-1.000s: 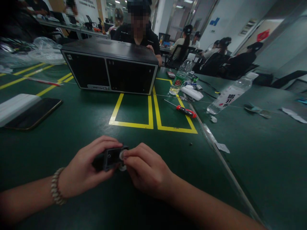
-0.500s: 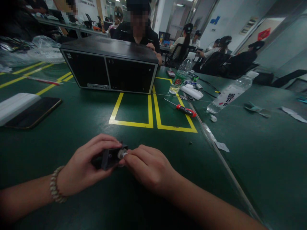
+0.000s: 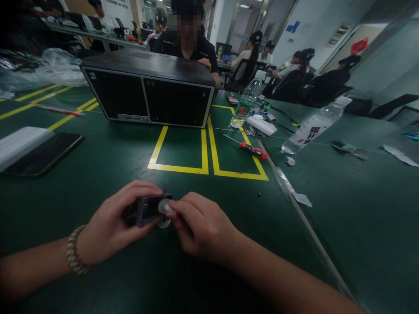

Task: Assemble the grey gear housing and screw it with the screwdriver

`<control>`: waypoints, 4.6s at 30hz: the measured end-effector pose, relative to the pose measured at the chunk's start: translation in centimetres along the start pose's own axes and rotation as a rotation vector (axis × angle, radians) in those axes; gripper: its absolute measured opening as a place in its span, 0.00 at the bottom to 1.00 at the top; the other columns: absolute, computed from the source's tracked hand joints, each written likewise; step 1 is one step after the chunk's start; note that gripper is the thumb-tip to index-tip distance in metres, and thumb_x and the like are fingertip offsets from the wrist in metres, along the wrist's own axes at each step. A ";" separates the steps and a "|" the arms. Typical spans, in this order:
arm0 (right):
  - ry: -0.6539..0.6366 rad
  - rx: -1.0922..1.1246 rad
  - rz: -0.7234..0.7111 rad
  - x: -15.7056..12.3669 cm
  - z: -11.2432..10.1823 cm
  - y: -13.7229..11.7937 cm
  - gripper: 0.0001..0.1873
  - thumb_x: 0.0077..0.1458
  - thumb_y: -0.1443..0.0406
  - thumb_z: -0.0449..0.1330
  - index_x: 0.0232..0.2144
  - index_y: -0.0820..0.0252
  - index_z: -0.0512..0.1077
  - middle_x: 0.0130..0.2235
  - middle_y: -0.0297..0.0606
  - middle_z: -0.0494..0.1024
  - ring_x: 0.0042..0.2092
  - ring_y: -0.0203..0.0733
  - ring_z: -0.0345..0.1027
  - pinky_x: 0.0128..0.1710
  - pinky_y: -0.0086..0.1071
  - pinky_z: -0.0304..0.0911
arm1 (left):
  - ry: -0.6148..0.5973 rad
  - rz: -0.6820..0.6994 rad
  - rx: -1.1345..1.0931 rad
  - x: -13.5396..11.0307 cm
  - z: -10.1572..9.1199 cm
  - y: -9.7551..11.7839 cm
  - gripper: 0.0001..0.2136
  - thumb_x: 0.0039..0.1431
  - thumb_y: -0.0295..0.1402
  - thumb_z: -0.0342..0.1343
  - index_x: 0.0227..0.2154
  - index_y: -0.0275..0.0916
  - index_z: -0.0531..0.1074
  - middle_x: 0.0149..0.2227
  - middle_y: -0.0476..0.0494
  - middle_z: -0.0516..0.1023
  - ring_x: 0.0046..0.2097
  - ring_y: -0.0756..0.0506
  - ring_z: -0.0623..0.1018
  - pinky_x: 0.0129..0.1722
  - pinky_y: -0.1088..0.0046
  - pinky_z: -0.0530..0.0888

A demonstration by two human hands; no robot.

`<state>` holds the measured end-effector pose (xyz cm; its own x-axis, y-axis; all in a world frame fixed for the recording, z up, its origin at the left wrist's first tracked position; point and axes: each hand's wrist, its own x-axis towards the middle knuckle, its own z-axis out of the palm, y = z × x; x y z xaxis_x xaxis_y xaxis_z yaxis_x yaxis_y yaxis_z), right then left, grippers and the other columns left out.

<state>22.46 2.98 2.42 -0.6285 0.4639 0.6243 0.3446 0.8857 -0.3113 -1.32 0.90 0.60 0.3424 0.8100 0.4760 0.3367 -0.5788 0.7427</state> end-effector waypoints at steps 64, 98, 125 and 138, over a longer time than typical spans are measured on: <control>-0.056 0.181 0.257 1.3 -0.6 -1.5 0.23 0.67 0.67 0.61 0.21 0.57 0.59 0.22 0.24 0.55 0.22 0.29 0.49 0.23 0.31 0.41 | -0.161 0.121 0.053 -1.0 0.0 0.4 0.18 0.66 0.25 0.60 0.56 0.46 0.72 0.53 0.39 0.69 0.46 0.45 0.79 0.42 0.69 0.81; -0.089 0.665 0.622 1.4 0.7 -1.5 0.14 0.57 0.70 0.64 0.46 0.61 0.81 0.42 0.41 0.84 0.40 0.43 0.79 0.41 0.39 0.75 | -0.037 -0.064 -0.105 -0.4 -0.3 -0.1 0.20 0.65 0.30 0.60 0.58 0.46 0.68 0.56 0.41 0.73 0.52 0.42 0.76 0.46 0.65 0.78; 0.031 0.843 0.806 1.3 2.7 -0.8 0.09 0.62 0.62 0.67 0.44 0.57 0.77 0.39 0.37 0.82 0.35 0.39 0.76 0.32 0.31 0.72 | -0.041 -0.130 -0.281 0.7 -0.1 0.2 0.08 0.62 0.27 0.60 0.43 0.42 0.77 0.50 0.41 0.76 0.41 0.47 0.78 0.37 0.71 0.77; 0.040 0.596 0.735 0.0 2.2 0.1 0.11 0.69 0.66 0.55 0.52 0.57 0.70 0.42 0.39 0.75 0.40 0.43 0.72 0.38 0.38 0.71 | 0.050 -0.468 -0.529 0.8 -0.2 -1.0 0.11 0.62 0.34 0.66 0.46 0.39 0.78 0.36 0.45 0.81 0.35 0.48 0.79 0.33 0.76 0.78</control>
<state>20.94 3.09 0.84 -0.3678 0.9182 0.1470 0.2246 0.2411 -0.9441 -1.55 2.12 0.28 0.2205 0.9734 0.0625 -0.0370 -0.0557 0.9978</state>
